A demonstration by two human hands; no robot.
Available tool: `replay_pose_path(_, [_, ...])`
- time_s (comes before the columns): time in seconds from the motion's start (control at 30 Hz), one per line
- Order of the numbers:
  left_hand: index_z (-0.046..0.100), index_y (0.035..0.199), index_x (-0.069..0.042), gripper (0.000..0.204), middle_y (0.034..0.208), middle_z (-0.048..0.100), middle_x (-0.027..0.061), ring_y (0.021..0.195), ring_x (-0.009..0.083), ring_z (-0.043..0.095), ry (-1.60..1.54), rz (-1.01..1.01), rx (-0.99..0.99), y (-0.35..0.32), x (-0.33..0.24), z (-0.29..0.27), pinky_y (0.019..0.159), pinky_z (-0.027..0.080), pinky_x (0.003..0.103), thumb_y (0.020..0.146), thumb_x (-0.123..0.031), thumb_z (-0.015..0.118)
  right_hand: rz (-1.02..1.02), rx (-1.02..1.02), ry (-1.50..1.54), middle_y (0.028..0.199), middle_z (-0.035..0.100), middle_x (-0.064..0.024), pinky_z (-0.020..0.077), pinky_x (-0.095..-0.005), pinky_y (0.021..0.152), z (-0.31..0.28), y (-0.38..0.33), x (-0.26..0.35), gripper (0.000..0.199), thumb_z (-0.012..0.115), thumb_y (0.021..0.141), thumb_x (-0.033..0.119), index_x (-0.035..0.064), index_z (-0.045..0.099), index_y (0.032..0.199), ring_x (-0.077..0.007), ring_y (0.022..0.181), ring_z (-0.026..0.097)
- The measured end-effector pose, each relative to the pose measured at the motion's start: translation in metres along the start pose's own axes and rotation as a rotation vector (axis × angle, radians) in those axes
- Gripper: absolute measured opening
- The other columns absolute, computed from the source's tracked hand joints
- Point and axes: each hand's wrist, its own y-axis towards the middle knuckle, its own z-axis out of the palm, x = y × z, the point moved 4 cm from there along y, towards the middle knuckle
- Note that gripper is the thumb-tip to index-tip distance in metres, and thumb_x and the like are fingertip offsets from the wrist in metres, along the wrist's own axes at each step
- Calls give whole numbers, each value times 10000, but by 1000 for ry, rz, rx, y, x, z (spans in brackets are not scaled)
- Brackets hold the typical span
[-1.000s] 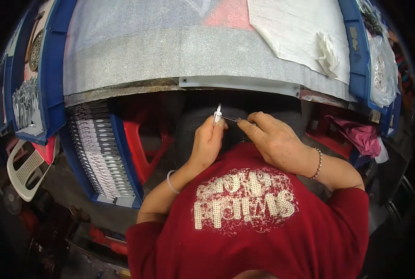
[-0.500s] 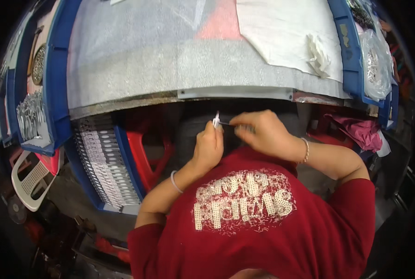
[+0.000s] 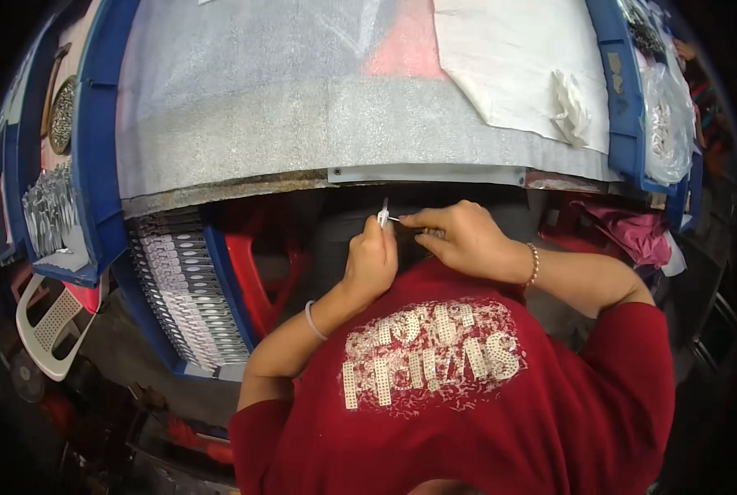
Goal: Assembling small white plastic components by tightening screws and wiping them before sorting into a bin.
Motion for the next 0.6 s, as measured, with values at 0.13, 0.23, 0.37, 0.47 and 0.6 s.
replay_pose_path(0.13, [476,869,43,159,667,570,276,656,476,595,-17,55,-7,-1,-3,1,536,433,500,962,-85,475,168,5,568,893,670,-220,532,-341,738,-3,-2,-9,299,662,834,77,-8,642,1120,-340,823,674])
replay_pose_path(0.23, [531,884,25,194,691,582,215,662,389,619,-179,-32,-17,-3,-5,1,580,454,422,984,-126,459,154,78,275,994,639,-219,533,-374,766,-20,-20,24,340,643,833,52,-38,585,1156,-387,890,642])
replay_pose_path(0.37, [558,856,8,245,630,549,110,562,171,538,-351,-211,56,-7,1,3,537,427,337,991,-179,475,-154,-136,41,1130,556,-210,537,-406,762,-30,-38,34,360,624,824,30,-22,571,1177,-373,929,621])
replay_pose_path(0.47, [561,849,2,243,617,537,73,555,143,523,-394,-274,84,-7,4,3,523,416,318,990,-174,471,-211,-166,-29,1116,564,-208,536,-398,768,-28,-38,34,361,608,825,5,-26,569,1183,-370,914,623])
replay_pose_path(0.6, [565,851,-2,242,610,521,52,546,125,501,-445,-362,132,-8,4,1,513,404,303,990,-176,471,-240,-203,-71,1121,561,-208,540,-392,748,-22,-38,33,365,597,831,-1,-19,570,1194,-360,906,625])
